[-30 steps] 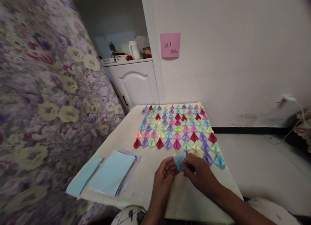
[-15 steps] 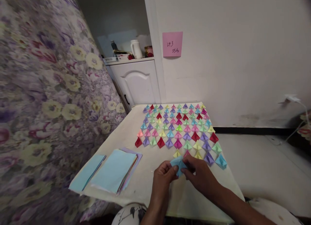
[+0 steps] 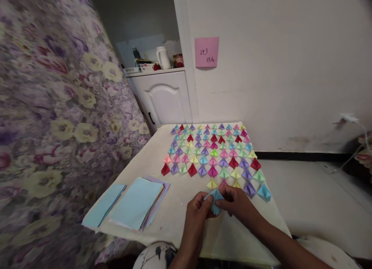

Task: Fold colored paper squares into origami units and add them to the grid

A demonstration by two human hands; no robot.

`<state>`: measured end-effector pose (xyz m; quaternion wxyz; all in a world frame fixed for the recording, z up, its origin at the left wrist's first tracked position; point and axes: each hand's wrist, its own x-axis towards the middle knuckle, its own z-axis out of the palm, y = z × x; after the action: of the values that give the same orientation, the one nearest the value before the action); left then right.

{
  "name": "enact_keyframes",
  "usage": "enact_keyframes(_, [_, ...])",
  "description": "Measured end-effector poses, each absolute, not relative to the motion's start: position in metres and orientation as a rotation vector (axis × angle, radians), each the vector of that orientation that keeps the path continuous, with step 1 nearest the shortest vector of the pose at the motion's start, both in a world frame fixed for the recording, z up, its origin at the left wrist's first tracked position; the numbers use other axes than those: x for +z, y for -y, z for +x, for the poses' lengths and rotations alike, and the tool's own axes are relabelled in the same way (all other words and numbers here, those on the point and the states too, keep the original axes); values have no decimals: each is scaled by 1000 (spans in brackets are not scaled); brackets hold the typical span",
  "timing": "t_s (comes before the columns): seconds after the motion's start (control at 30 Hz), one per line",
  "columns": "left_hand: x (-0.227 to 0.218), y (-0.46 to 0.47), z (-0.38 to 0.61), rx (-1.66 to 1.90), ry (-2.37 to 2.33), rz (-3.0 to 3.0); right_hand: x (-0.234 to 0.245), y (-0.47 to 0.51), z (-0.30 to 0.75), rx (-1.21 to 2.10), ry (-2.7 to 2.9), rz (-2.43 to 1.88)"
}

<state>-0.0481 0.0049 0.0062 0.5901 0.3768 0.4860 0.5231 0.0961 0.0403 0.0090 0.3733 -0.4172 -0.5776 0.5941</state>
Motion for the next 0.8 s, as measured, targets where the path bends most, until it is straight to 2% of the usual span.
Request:
enact_keyframes(0.33, [5,-4,-49,1225,-1180,916,9,-40,94,1519,1459,-1048])
enact_keyframes(0.67, [8,-2,-44,1085,-1132,768,5,-42,92,1405,1428,-1115])
enact_keyframes(0.8, [7,-3,-45,1115,-1147,755,1,-43,90,1528,1351,-1081])
